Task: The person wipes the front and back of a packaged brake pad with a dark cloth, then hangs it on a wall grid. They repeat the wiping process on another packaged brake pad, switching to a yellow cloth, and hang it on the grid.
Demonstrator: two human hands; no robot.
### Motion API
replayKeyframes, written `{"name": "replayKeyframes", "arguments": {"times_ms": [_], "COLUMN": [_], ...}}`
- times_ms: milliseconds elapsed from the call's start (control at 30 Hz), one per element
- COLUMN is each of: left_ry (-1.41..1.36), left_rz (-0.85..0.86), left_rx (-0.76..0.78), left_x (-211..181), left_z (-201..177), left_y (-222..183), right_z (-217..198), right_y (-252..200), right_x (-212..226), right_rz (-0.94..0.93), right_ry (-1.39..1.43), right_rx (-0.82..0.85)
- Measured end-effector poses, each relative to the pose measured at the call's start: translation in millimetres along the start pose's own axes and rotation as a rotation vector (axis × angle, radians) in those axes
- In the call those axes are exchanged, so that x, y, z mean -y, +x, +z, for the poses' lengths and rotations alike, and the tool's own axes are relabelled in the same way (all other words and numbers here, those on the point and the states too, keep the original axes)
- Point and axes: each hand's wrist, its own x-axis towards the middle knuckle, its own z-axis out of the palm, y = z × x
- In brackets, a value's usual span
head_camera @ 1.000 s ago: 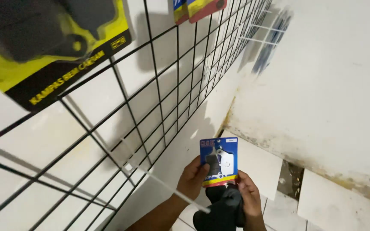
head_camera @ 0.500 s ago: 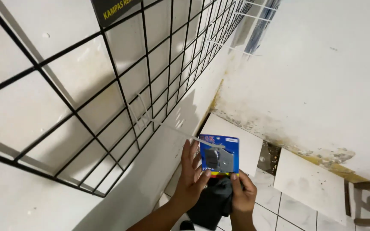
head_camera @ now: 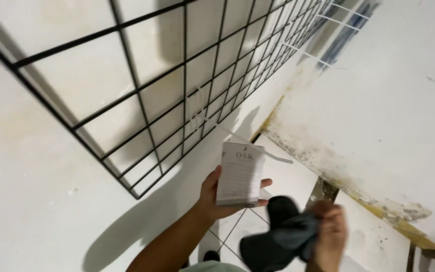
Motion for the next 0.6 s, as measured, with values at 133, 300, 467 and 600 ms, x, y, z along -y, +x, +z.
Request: {"name": "replayKeyframes", "arguments": {"times_ms": [133, 300, 467, 600], "left_ry": [0.008, -0.078, -0.226, 0.111], "left_rz": [-0.037, -0.026, -0.048, 0.056], "left_rx": [0.061, 0.085, -0.043, -0.138], "left_x": [6, 47, 34, 43], "left_z": [1, -95, -25, 23], "left_y": [9, 38, 56, 69], "right_z": [50, 110, 141, 119], "right_y": [43, 69, 32, 10], "right_x": [97, 62, 81, 75], "right_rz": [-0.144, -0.653, -0.613, -0.555], "right_ry": [0.229, -0.446, -0.707, -0.992], "right_rx": [-0.281, -0.128, 0.163, 0.228]}}
